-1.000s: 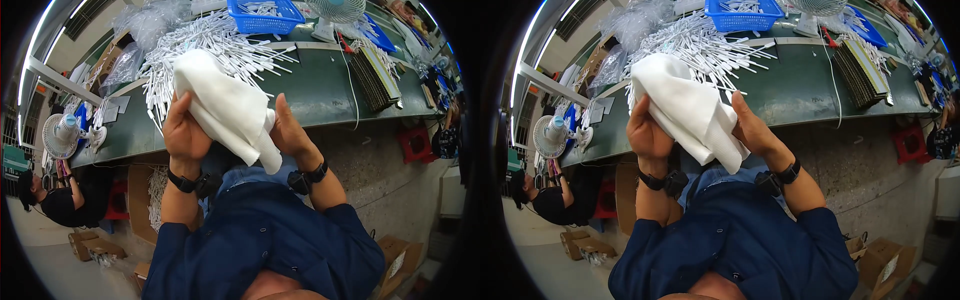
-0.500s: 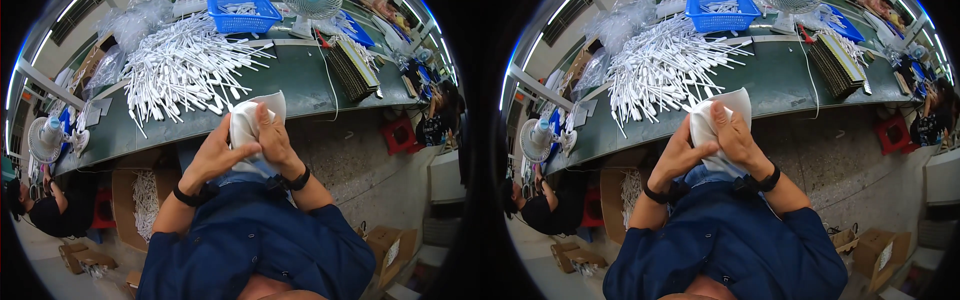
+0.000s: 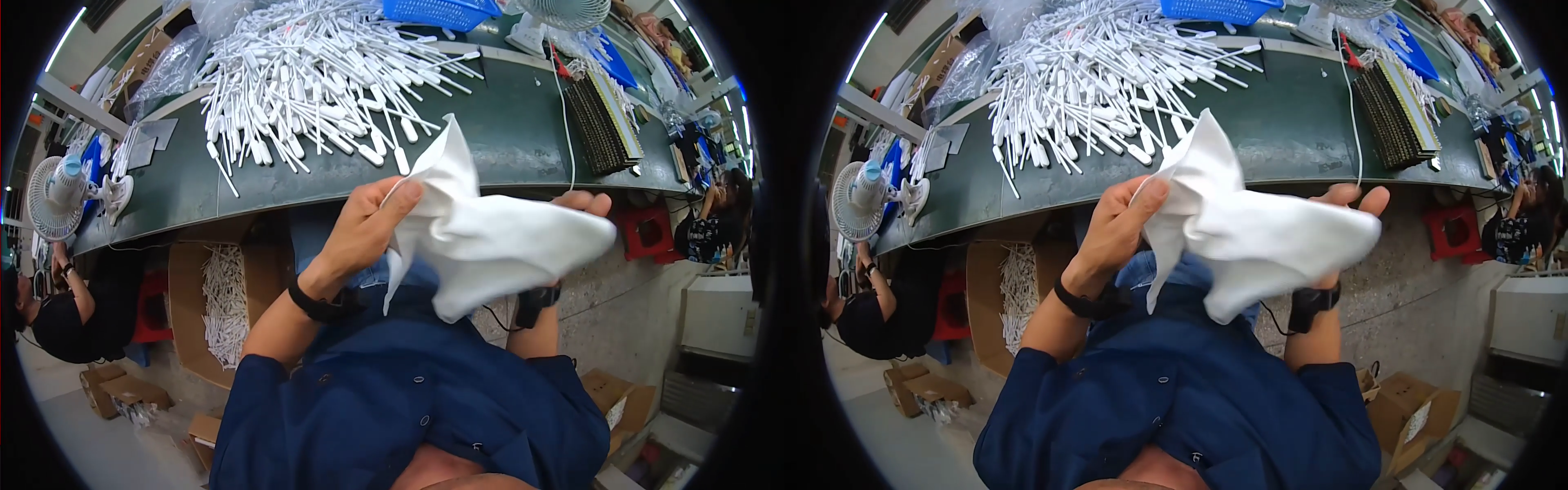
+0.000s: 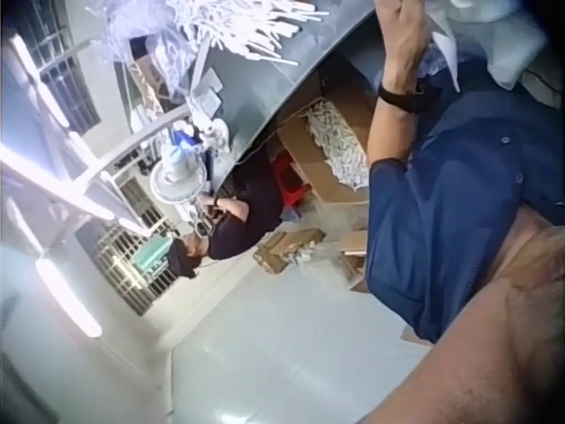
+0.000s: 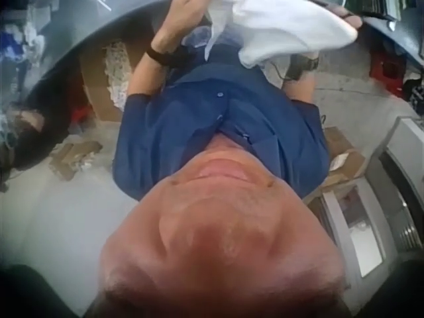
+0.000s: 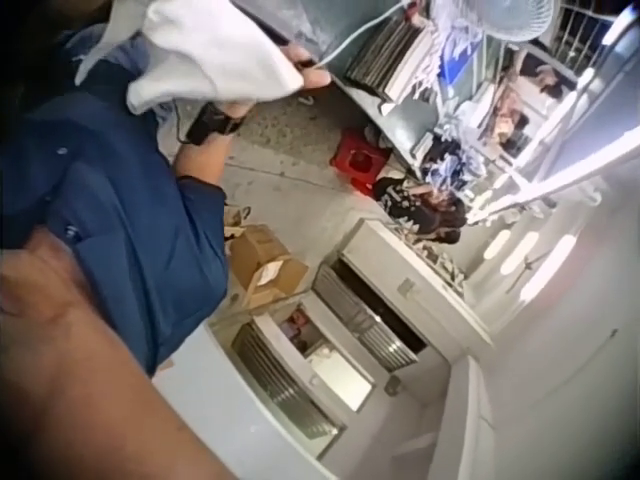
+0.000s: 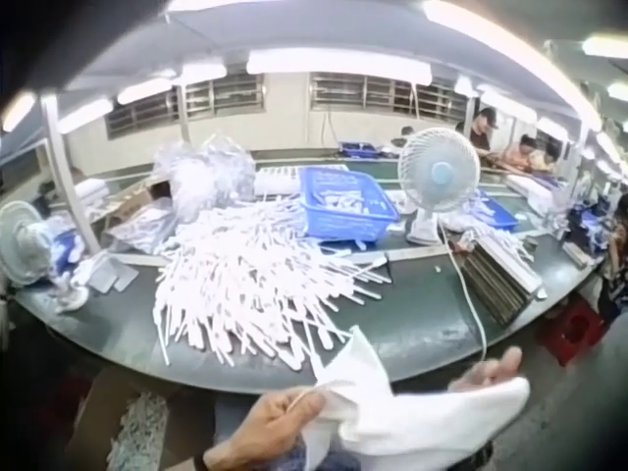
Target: The person cleans plastic components with a cloth, picking them up from a pile, wiping them, and placing them into a cardboard box.
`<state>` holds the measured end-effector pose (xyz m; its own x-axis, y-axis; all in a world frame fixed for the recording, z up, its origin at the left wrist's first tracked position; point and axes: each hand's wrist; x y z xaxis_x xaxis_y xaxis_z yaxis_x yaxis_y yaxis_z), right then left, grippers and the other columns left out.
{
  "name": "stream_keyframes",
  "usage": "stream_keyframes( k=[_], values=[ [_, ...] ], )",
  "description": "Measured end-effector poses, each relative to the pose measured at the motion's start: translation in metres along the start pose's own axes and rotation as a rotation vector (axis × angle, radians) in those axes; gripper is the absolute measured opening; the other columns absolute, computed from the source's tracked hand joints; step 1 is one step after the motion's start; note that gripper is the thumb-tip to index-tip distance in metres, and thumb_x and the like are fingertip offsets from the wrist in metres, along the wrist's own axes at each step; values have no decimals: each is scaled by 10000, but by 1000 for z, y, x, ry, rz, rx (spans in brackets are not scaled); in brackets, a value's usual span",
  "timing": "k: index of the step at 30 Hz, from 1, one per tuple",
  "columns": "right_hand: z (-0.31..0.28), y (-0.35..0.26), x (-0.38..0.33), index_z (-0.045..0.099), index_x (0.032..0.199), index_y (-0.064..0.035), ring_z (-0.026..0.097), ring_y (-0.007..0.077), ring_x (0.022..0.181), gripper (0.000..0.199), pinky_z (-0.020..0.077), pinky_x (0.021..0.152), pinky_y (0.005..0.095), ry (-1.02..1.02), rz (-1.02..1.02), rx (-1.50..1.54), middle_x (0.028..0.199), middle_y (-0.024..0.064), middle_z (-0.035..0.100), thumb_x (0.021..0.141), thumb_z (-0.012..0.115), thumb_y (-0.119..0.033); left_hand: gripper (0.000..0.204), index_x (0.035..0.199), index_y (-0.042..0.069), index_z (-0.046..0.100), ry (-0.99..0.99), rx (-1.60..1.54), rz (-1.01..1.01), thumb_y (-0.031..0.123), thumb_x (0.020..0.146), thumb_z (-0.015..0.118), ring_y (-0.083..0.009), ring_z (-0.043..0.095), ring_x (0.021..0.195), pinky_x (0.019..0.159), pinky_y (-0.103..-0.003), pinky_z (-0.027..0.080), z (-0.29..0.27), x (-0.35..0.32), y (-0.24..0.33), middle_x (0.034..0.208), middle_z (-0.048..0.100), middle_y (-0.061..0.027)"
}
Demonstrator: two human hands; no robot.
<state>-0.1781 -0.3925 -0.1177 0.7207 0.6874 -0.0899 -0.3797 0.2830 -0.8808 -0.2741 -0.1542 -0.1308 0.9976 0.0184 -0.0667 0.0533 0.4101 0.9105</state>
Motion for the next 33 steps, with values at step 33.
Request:
stream_keyframes(
  k=[33],
  values=[
    [-69,0,114,357,1459,-51,487,199,1274,483,382,1106,321,243,-579,-236,1369,92,508,1060,456,-305,136,933,89,614,263,1746,374,205,889,671,-332,618,832,636,-433,521,-26,84,-2,871,574,-126]
  ],
)
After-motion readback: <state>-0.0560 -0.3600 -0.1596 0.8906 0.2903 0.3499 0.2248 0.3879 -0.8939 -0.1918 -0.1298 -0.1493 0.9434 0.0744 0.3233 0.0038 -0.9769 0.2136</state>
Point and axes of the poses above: each hand's wrist, its own x-axis towards the middle knuckle, its own z-axis out of the palm, y = z × x
